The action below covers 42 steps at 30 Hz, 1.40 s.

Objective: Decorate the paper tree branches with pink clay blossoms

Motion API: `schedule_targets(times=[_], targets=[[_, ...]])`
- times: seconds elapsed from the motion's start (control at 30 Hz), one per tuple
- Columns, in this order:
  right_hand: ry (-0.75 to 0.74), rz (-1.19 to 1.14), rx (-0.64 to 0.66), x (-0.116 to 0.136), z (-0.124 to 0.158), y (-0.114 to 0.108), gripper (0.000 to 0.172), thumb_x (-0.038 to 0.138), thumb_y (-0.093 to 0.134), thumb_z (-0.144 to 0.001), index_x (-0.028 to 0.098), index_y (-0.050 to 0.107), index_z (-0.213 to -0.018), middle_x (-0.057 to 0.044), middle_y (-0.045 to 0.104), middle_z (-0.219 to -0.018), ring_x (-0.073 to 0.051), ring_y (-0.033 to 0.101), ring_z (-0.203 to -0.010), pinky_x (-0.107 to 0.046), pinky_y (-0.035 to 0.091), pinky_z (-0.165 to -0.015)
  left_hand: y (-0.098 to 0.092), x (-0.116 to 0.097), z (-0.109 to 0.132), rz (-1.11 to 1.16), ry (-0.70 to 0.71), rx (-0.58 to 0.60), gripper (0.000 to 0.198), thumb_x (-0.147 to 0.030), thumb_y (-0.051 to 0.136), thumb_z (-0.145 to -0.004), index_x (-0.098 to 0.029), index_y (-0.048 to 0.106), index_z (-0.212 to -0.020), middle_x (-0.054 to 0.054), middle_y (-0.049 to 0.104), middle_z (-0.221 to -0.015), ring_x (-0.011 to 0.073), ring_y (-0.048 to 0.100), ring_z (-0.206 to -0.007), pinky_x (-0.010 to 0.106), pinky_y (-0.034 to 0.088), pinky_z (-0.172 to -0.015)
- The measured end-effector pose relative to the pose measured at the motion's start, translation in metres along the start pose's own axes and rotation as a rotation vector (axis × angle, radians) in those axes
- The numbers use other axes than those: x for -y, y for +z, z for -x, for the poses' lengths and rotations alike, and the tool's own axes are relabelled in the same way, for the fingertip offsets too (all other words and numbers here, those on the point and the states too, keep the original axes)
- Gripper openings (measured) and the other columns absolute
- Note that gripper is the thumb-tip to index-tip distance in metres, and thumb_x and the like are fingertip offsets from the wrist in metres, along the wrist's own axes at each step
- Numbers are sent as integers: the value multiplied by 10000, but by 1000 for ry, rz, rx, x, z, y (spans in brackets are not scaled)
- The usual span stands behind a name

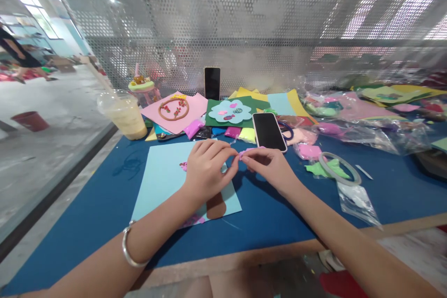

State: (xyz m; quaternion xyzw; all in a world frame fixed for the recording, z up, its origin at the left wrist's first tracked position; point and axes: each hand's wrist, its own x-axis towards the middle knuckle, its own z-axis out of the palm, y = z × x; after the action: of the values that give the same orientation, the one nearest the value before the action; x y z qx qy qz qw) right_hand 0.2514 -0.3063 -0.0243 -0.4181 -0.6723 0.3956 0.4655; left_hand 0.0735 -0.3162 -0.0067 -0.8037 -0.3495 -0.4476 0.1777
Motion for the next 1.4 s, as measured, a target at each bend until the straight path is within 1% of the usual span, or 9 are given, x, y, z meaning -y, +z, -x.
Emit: schedule_targets(times=[0.17,0.37,0.57,0.67,0.83,1.13,1.27,1.33,1.4], targets=[[6,-23,-37,-1,0,0,160,356,687,-738,204,729,-763,-39,715,-758,-154,619,-595,-293,531,-566,-1,0,0,-44,51,-5,50,-210,613,-802,-207,641,-761,13,702,-791,173,610,-734,315,433,-666],[-9,-9,-22,-1,1,2,199,394,693,-733,199,726,-753,-44,709,-748,-157,614,-597,-281,514,-545,-1,0,-1,-56,57,-8,42,-209,614,-801,-203,636,-765,13,699,-791,176,606,-734,318,426,-666],[-51,38,-101,2,4,5,150,346,681,-748,197,697,-733,-46,707,-757,-183,634,-675,-301,521,-602,-2,0,-1,-58,54,-8,46,-212,606,-805,-203,630,-766,17,698,-796,174,603,-735,321,425,-673],[-91,79,-143,4,5,6,128,322,682,-749,195,694,-733,-45,706,-752,-169,621,-639,-293,512,-588,-2,-1,-1,-63,55,-11,41,-210,612,-799,-204,633,-765,17,703,-801,175,604,-734,319,425,-675],[-201,166,-210,4,7,8,79,265,675,-747,193,697,-768,-26,674,-698,-152,594,-606,-282,509,-580,-3,-1,-2,-71,83,-19,23,-208,622,-792,-196,634,-777,15,706,-809,173,605,-734,315,428,-679],[-298,220,-208,9,10,8,59,205,644,-770,191,687,-808,-17,651,-685,-142,584,-608,-275,492,-584,-3,-1,0,-65,90,-30,21,-208,634,-787,-192,643,-796,11,708,-815,173,601,-734,310,430,-693],[-310,229,-225,11,10,8,47,181,639,-773,184,683,-790,-10,635,-669,-135,575,-610,-267,478,-586,-4,-2,0,-44,93,-26,40,-215,633,-789,-192,655,-813,16,707,-812,172,601,-736,313,435,-699],[-296,210,-229,10,9,7,42,178,643,-771,184,682,-786,-11,636,-677,-136,575,-617,-263,474,-584,-5,-4,-1,-6,51,-24,55,-219,625,-793,-198,665,-824,22,702,-809,172,605,-742,315,437,-696],[-280,178,-223,8,9,6,39,181,647,-771,187,682,-785,-13,639,-691,-139,577,-628,-264,474,-587,-5,-6,-2,79,-71,-30,67,-215,606,-802,-198,670,-817,31,692,-804,170,608,-755,311,446,-699]])
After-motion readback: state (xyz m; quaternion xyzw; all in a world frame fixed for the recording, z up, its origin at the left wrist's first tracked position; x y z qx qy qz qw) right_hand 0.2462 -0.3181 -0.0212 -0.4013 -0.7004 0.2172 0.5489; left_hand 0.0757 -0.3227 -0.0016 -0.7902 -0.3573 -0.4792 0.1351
